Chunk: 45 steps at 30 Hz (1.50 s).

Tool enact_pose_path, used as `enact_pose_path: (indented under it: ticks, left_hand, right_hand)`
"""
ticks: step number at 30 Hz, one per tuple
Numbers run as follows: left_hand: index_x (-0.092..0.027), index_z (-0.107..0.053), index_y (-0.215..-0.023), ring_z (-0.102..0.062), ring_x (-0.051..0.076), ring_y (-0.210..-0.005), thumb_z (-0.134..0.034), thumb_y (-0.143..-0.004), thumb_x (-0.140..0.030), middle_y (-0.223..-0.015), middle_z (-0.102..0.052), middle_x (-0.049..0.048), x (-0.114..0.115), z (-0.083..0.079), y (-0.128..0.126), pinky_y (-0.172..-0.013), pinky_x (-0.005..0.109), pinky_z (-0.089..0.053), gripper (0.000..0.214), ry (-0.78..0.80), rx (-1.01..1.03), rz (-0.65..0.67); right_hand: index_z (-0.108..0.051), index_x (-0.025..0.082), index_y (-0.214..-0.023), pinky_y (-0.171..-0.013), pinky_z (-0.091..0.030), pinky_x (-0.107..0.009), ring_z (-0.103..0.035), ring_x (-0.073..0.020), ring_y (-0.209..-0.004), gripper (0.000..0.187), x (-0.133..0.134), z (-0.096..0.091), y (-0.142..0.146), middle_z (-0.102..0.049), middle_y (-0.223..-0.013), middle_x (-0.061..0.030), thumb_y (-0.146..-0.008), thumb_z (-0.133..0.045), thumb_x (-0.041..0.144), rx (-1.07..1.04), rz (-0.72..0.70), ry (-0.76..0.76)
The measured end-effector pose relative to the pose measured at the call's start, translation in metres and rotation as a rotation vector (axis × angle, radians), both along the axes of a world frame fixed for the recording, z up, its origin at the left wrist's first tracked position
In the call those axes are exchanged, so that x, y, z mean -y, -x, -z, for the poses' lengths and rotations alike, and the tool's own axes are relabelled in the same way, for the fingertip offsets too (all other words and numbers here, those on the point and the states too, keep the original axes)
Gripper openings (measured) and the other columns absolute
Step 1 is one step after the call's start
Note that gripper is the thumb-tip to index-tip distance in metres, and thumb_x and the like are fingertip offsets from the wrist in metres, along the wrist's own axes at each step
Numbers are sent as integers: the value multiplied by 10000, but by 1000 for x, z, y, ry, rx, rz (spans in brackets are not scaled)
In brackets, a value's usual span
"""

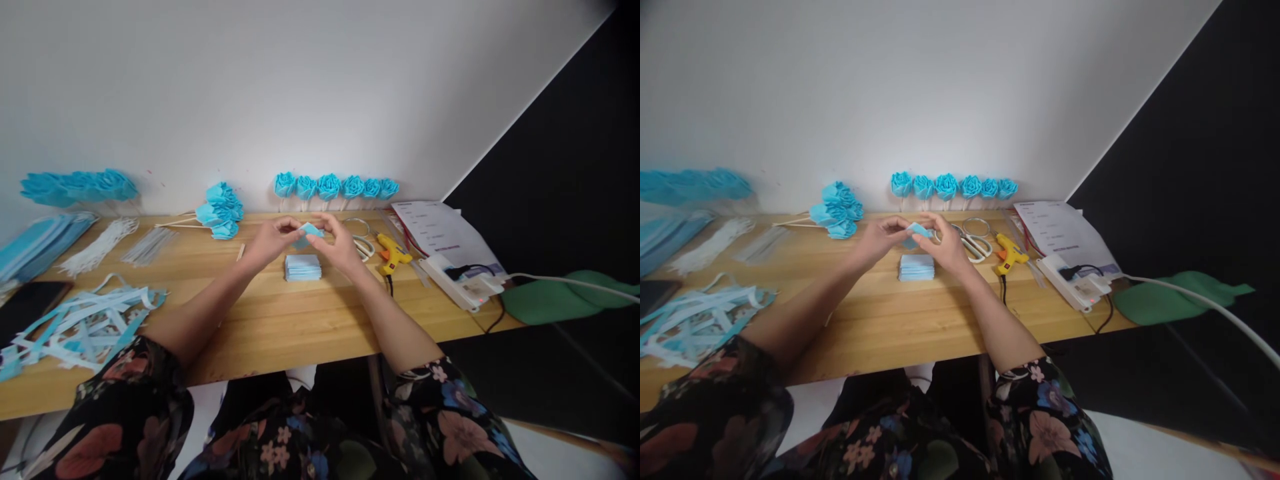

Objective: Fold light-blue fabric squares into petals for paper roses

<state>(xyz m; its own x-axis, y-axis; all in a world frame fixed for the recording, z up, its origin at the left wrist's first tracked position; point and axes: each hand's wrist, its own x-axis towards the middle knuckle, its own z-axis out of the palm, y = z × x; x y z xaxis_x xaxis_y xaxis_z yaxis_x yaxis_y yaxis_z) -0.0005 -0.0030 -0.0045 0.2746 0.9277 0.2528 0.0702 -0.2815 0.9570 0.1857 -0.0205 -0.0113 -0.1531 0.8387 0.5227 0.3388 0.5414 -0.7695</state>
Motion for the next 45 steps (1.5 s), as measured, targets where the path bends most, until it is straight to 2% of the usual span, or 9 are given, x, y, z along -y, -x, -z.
enact_pose_path:
  ticks: [2,4,10,21,23,26,29,35,45]
  left_hand:
    - [-165,-687,-763,-622,162,-766,-789,-706,-425,-801,-705,29,1,1,-1,-779,306,-480,285,70,102,15]
    - [-168,-691,-743,-614,161,-754,-815,-666,-431,-780,-696,24,1,1,-2,-775,309,-478,301,111,151,18]
    - [-179,-694,-734,-590,150,-714,-845,-613,-463,-749,-682,10,-2,5,-2,-740,309,-475,345,140,192,-18]
    - [-188,-712,-707,-418,66,-469,-873,-582,-452,-612,-611,-21,-15,8,9,-448,235,-345,334,167,219,-96]
    - [-179,-703,-702,-469,76,-495,-874,-585,-440,-614,-610,-20,-16,8,9,-481,239,-397,333,180,237,-92]
    - [-164,-699,-714,-603,112,-639,-888,-579,-419,-726,-678,3,-16,8,8,-654,276,-528,345,183,302,-60]
    - [-156,-708,-712,-639,130,-697,-902,-563,-412,-733,-694,7,-15,6,8,-755,307,-561,355,165,317,-71]
    - [-152,-748,-724,-648,153,-723,-876,-593,-392,-751,-731,30,-14,1,9,-764,300,-539,301,78,222,-151]
    - [-169,-782,-764,-635,161,-710,-811,-696,-357,-777,-751,42,-16,8,10,-691,277,-483,202,-36,80,-150]
  right_hand:
    - [-553,234,-1357,-924,-539,-396,-677,-233,-1011,609,0,2,1,-724,-1104,-70,-804,-737,411,2,-36,27]
    - [-496,247,-1416,-936,-541,-413,-673,-235,-1014,666,-2,5,1,-713,-1111,-68,-809,-728,391,5,-37,40]
    - [-531,243,-1380,-937,-542,-410,-657,-227,-988,578,-9,14,-1,-696,-1087,-59,-822,-671,295,-10,-3,24]
    - [-525,240,-1366,-945,-534,-395,-666,-198,-910,529,-14,14,-6,-676,-914,-21,-847,-625,262,-14,25,-11]
    - [-530,239,-1362,-930,-534,-388,-664,-190,-887,527,-14,14,-5,-673,-895,-13,-842,-618,246,-21,21,-14]
    - [-538,241,-1350,-913,-536,-383,-661,-183,-866,514,-14,14,-5,-671,-879,-5,-842,-615,240,-31,12,-13]
    - [-544,241,-1329,-920,-537,-383,-668,-184,-902,488,-15,13,-5,-681,-929,-15,-848,-628,266,-89,5,-20]
    - [-621,264,-1129,-991,-510,-398,-650,-212,-1112,282,-12,7,-8,-703,-1164,-49,-851,-657,296,-93,33,-56]
    - [-672,258,-1013,-1028,-463,-454,-628,-244,-1136,152,-11,4,-7,-713,-1155,-61,-864,-657,235,158,70,-307]
